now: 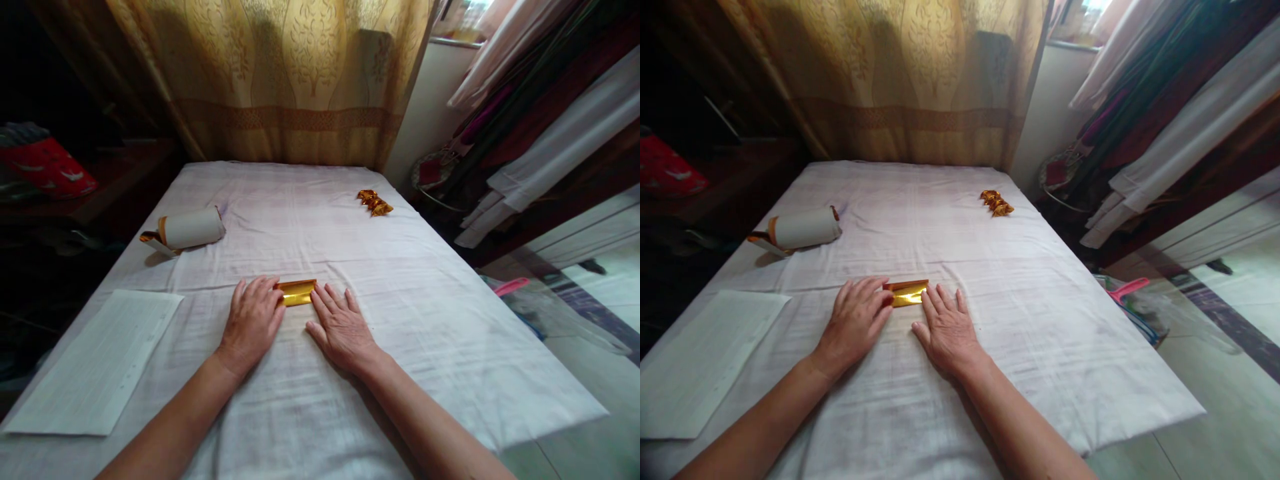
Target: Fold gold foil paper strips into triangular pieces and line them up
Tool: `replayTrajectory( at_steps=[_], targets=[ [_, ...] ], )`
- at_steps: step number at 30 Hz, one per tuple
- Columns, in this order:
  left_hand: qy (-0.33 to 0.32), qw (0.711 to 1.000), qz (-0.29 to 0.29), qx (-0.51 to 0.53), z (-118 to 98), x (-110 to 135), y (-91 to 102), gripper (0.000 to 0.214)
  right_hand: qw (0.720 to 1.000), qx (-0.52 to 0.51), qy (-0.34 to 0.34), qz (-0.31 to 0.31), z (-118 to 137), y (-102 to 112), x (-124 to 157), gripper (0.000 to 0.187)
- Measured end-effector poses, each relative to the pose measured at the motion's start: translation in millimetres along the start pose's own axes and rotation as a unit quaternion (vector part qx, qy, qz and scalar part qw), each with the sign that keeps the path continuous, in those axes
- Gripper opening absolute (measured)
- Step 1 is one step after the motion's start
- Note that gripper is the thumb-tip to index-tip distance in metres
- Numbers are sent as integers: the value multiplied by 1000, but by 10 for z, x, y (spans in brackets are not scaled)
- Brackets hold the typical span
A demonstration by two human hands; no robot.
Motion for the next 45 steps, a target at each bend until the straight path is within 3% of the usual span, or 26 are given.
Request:
replayTrajectory(
  at_steps=[3, 6, 9, 15, 25, 32, 38, 45],
  targets=[
    [-92, 995, 38, 22, -326, 158, -118, 42, 1000, -1, 2, -1, -5, -6, 6, 60],
    [-117, 989, 84, 18, -400, 265, -269, 54, 1000, -4, 1, 3, -11, -12, 10, 61],
    [-109, 989, 103, 9, -355, 290, -306, 57, 1000, -9, -1, -2, -10, -1, 9, 61],
    [-78, 992, 98, 11, -205, 327, -165, 53, 1000, -16, -4, -13, -6, 22, 9, 61],
    [-82, 992, 91, -12, -33, 431, -103, 55, 1000, -15, -4, -13, 2, 49, 9, 61],
    [-73, 994, 82, -21, -53, 449, -130, 52, 995, -6, 57, -83, 210, 171, -23, 57],
    [-66, 995, 78, -13, -58, 437, -108, 51, 994, -64, 86, -26, 409, 64, -52, 55],
    [-66, 995, 73, 4, -21, 442, -104, 49, 999, -26, 33, -16, 154, 58, 44, 54]
  ],
)
Point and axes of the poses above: each hand's wrist, its own x-axis away from the middle knuckle, its own y-axis out of the back of the hand, z = x × y, the point moved 10 cm from there along -x, towards the middle knuckle, and after that the axes turned 15 degrees about -z, right-handed, at the moved point
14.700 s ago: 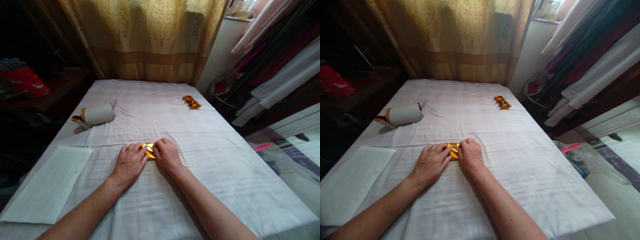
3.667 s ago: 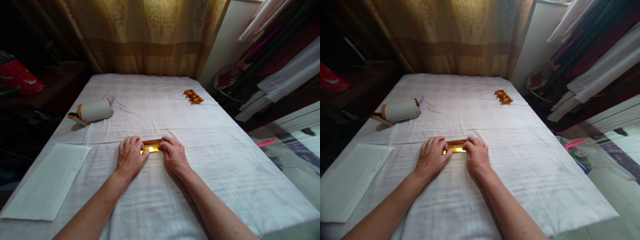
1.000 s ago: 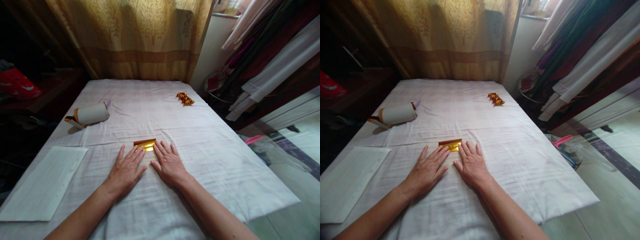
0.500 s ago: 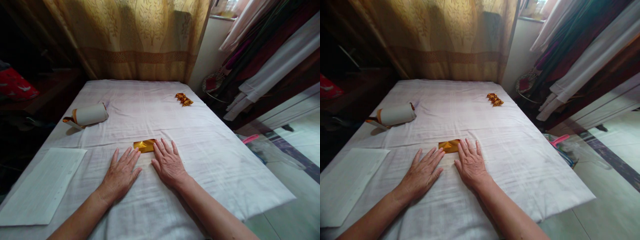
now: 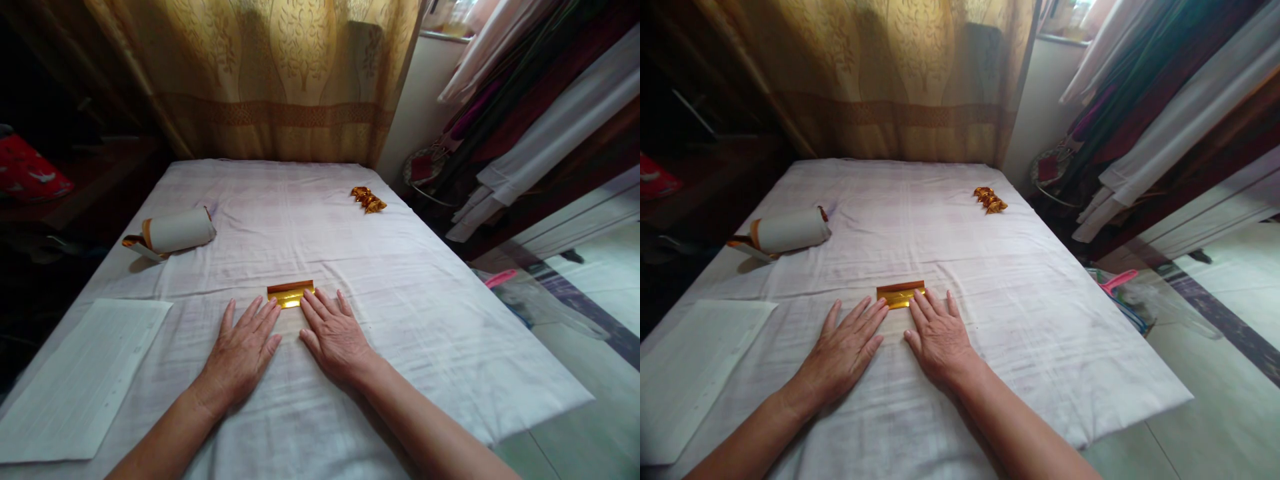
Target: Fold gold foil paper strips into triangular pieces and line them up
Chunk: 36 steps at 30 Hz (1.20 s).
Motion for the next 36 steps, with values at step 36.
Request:
replayTrajectory(
  at_steps=[36],
  targets=[
    [116, 971, -176, 117, 460, -483, 296, 11, 946, -202, -94, -235, -531, 293, -315, 17]
  ],
)
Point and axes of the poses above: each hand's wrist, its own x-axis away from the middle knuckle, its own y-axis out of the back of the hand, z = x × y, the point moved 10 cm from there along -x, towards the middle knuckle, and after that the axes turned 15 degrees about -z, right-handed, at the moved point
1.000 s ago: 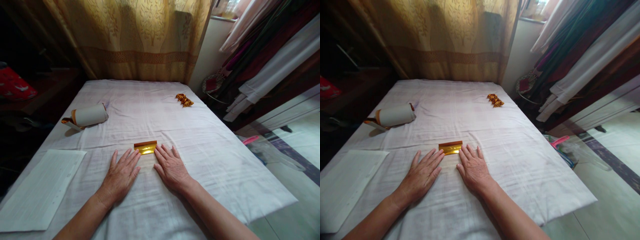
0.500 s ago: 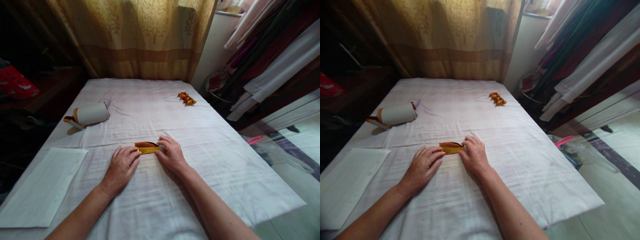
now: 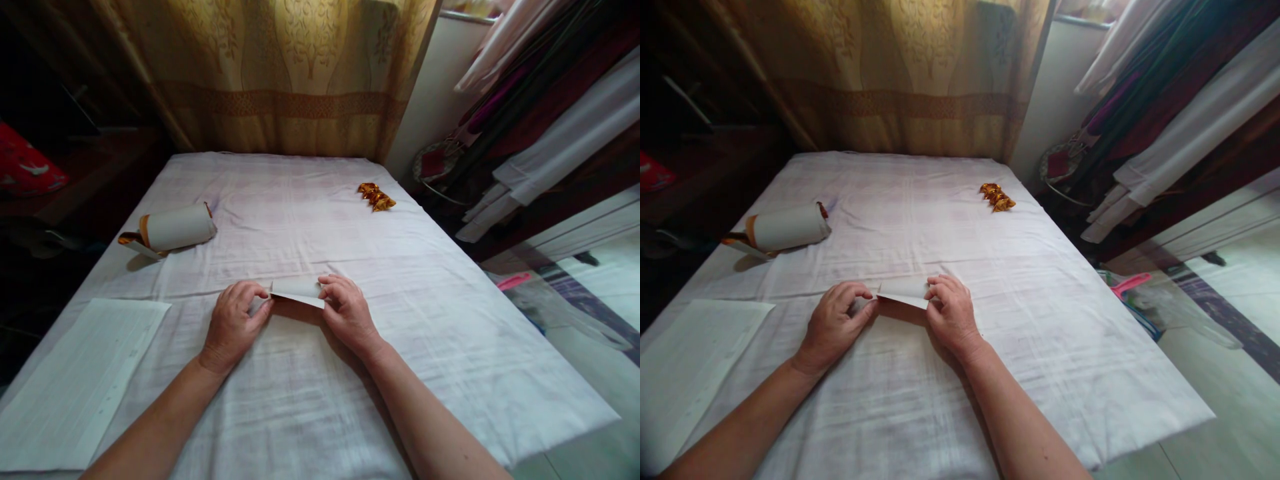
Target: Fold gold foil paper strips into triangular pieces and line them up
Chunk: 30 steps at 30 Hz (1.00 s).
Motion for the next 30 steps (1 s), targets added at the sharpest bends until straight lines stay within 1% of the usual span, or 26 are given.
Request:
replayTrajectory(
  at_steps=[2, 5, 7, 9, 11, 14, 16, 19, 21, 26, 28, 30],
  targets=[
    [-30, 999, -25, 17, -106, -3, 101, 14, 999, -21, -25, -29, -1, 57, -26, 17],
    [-69, 995, -29, 66, -307, 22, 171, 11, 993, -41, -75, -77, -29, 132, -30, 10],
    [-85, 992, -18, 95, -425, 59, 157, 11, 990, -56, -79, -100, 17, 159, -20, 7],
    [-82, 991, -9, 105, -481, 99, 113, 21, 989, -65, -58, -115, 113, 179, -12, 7],
    [-64, 993, -6, 103, -474, 134, 63, 28, 990, -65, -27, -125, 233, 201, -6, 7],
    [-42, 994, -17, 102, -434, 165, 29, 31, 990, -57, 27, -129, 418, 223, 6, 9],
    [-29, 993, -20, 110, -412, 168, 23, 34, 989, -52, 59, -126, 519, 219, 22, 11],
    [-1, 993, -2, 122, -385, 168, -4, 37, 987, -62, 99, -109, 626, 174, 63, 11],
    [15, 992, 5, 123, -372, 169, -10, 37, 986, -76, 119, -91, 670, 124, 97, 14],
    [48, 990, -16, 132, -286, 152, 25, 28, 982, -102, 156, -41, 755, 11, 164, 27],
    [58, 989, -22, 133, -230, 137, 35, 24, 982, -97, 157, -48, 741, 30, 151, 28],
    [46, 990, -39, 126, -204, 112, 80, 22, 984, -85, 136, -83, 662, 112, 100, 31]
  ],
)
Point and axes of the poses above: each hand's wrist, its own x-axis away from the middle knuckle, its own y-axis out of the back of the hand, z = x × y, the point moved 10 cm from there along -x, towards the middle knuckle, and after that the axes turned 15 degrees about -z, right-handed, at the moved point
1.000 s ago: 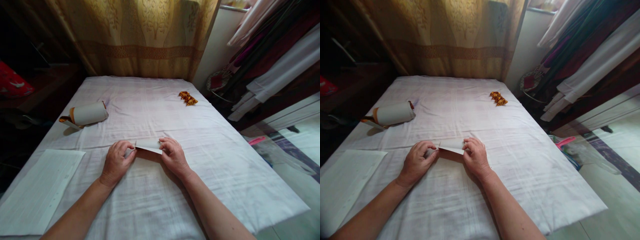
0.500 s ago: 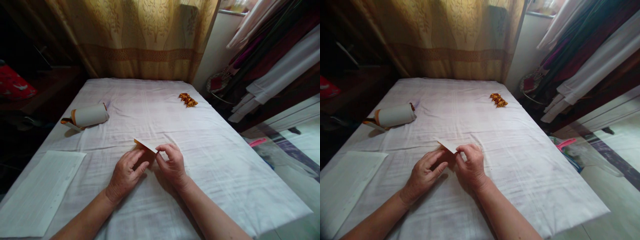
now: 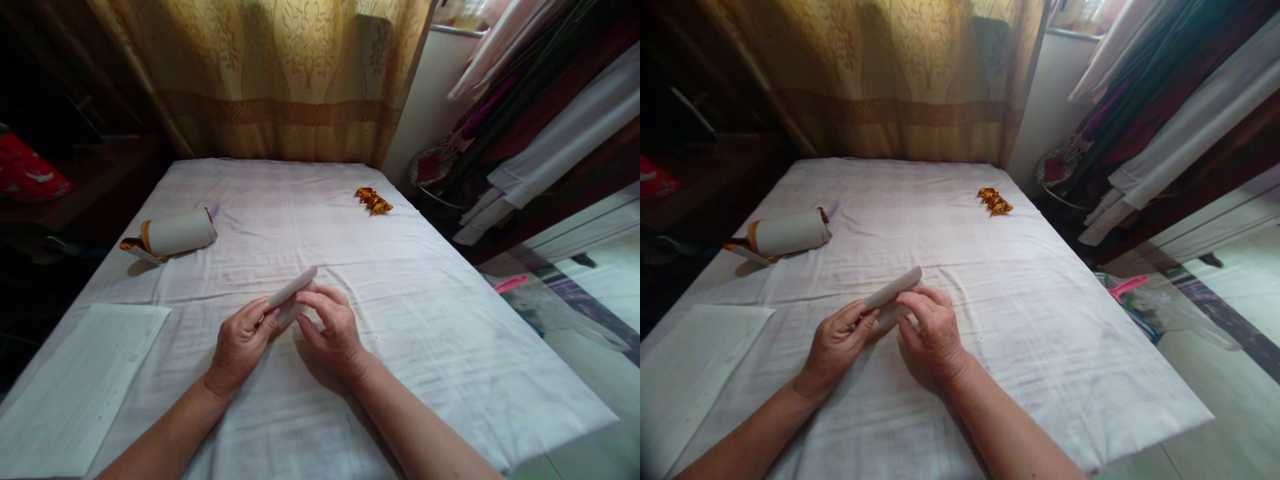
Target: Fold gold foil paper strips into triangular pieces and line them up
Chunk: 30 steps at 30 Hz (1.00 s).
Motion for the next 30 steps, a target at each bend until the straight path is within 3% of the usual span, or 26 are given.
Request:
replayTrajectory(
  at_steps=[4, 7, 12, 18, 24, 30],
  targets=[
    [-70, 998, 9, 3, -108, -26, 45, 23, 995, 59, -23, -70, -169, 232, -101, 50],
    [-110, 993, 30, 10, -195, -20, 52, 27, 995, 96, 18, -19, -162, 199, -127, 49],
    [-119, 992, 37, 35, -218, -3, 60, 32, 993, 92, 60, 35, -122, 130, -81, 20],
    [-79, 995, 32, 60, -161, 3, 40, 30, 991, 108, 76, 31, -70, 135, -99, 25],
    [-108, 990, 75, 53, -209, -1, -20, 29, 987, 117, 103, 47, -23, 93, -107, 18],
    [-152, 981, 118, 1, -131, 79, -135, 26, 972, 148, 104, 149, -113, -122, 38, 10]
  ],
)
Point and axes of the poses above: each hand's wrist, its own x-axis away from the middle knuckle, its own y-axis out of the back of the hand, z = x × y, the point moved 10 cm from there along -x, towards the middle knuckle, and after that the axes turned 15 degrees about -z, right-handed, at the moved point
